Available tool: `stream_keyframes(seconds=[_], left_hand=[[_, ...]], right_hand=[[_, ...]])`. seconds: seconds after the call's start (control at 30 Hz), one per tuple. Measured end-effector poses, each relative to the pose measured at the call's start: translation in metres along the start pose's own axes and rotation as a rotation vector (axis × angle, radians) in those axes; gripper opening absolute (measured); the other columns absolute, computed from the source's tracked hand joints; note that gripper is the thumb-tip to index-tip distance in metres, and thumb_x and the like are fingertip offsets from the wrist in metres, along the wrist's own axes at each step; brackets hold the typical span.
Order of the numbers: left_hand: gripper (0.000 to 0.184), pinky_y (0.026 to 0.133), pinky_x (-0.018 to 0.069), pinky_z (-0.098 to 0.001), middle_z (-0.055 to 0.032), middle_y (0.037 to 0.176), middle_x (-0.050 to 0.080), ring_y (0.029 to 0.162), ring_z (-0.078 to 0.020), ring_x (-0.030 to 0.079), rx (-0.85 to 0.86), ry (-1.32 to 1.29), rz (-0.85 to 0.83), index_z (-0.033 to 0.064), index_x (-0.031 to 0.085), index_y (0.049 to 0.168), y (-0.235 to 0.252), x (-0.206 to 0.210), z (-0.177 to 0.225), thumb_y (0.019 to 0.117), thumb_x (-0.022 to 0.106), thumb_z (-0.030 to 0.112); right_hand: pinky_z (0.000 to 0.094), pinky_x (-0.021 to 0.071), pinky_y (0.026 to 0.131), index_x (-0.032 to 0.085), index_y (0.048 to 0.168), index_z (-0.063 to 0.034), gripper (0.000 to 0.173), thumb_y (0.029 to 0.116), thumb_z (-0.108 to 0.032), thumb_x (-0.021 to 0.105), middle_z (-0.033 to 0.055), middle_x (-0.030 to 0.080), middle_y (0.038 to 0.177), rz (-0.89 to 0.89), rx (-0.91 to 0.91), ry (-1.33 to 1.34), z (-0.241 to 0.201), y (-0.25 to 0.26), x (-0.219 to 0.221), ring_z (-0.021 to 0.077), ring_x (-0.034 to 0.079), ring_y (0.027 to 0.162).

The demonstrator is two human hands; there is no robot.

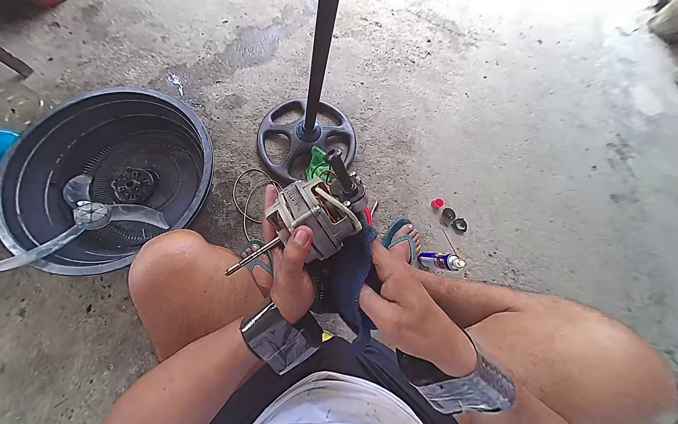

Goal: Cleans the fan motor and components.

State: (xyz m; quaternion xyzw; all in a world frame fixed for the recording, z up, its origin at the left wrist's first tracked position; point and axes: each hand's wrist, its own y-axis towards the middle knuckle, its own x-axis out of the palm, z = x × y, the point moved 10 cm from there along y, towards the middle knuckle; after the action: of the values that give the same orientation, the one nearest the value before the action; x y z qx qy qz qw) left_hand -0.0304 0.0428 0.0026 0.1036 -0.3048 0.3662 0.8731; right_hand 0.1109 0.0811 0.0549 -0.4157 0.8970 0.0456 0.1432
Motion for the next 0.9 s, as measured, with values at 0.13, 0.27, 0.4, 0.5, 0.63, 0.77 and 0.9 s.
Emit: stream_keyframes(seconds=[0.13,0.27,0.4,0.5,0.63,0.77,0.9], left_hand=[[0.097,0.101,0.053,-0.0308,-0.0002,0.129,0.062,0.116,-0.0084,0.062,0.152,0.059,-0.086,0.0078,0.027,0.154,-0.001,0.002,0.011,0.0831,0.079,0.049],[0.101,0.099,0.0549,-0.0321,0.0005,0.129,0.062,0.114,-0.0087,0.063,0.178,0.109,-0.096,0.0128,0.022,0.155,0.0,0.004,0.014,0.0815,0.08,0.051],[0.089,0.099,0.0541,-0.0373,-0.0038,0.132,0.06,0.118,-0.0147,0.062,0.069,-0.023,-0.123,0.0178,0.029,0.155,0.008,0.009,0.01,0.0854,0.075,0.047],[0.06,0.091,0.0589,-0.0363,-0.0048,0.114,0.07,0.105,-0.0144,0.069,-0.12,-0.264,-0.159,0.0179,0.054,0.14,0.014,0.02,0.007,0.0892,0.071,0.045],[0.051,0.083,0.0592,-0.0474,-0.0141,0.102,0.071,0.096,-0.0248,0.07,-0.451,-0.528,-0.162,0.0121,0.067,0.114,0.019,0.02,-0.015,0.0941,0.057,0.058],[0.067,0.083,0.0582,-0.0514,-0.0162,0.107,0.07,0.099,-0.029,0.069,-0.612,-0.622,-0.156,0.0136,0.065,0.119,0.015,0.02,-0.028,0.0906,0.047,0.072],[0.067,0.086,0.0576,-0.0518,-0.0157,0.109,0.07,0.103,-0.0285,0.069,-0.611,-0.626,-0.183,0.0135,0.066,0.119,0.013,0.023,-0.027,0.09,0.048,0.071]], right_hand=[[0.0302,0.0523,0.108,0.038,0.146,0.0094,0.057,0.095,-0.003,0.061,0.0124,0.063,0.133,-0.083,0.023,0.224,0.001,0.007,-0.002,0.0122,0.061,0.124],[0.0415,0.0561,0.056,0.067,0.113,-0.0068,0.035,0.0887,-0.032,0.064,0.0011,0.07,0.077,0.176,-0.029,-0.618,0.002,0.006,-0.015,0.0148,0.07,0.071],[0.0277,0.0568,0.066,0.072,0.094,-0.0056,0.016,0.0937,-0.02,0.066,0.002,0.071,0.08,0.301,-0.237,-0.462,-0.007,0.002,-0.025,0.0076,0.068,0.077],[0.0233,0.0589,0.082,0.074,0.097,0.0006,0.009,0.0944,-0.005,0.068,0.0042,0.074,0.092,0.32,-0.38,-0.028,-0.008,-0.004,-0.043,0.0053,0.069,0.089],[0.0247,0.0562,0.085,0.078,0.104,-0.0136,0.012,0.0991,-0.02,0.068,0.0007,0.069,0.106,0.343,-0.351,0.511,0.011,-0.01,-0.087,0.0093,0.064,0.099],[0.0407,0.0596,0.093,0.072,0.11,-0.0162,0.024,0.0948,-0.035,0.07,0.0067,0.073,0.113,0.434,-0.2,0.994,0.048,-0.02,-0.106,0.0185,0.07,0.108],[0.0419,0.0593,0.095,0.069,0.118,-0.0153,0.038,0.1022,-0.046,0.053,0.0077,0.074,0.113,0.408,-0.083,1.127,0.043,-0.015,-0.096,0.0177,0.07,0.109]])
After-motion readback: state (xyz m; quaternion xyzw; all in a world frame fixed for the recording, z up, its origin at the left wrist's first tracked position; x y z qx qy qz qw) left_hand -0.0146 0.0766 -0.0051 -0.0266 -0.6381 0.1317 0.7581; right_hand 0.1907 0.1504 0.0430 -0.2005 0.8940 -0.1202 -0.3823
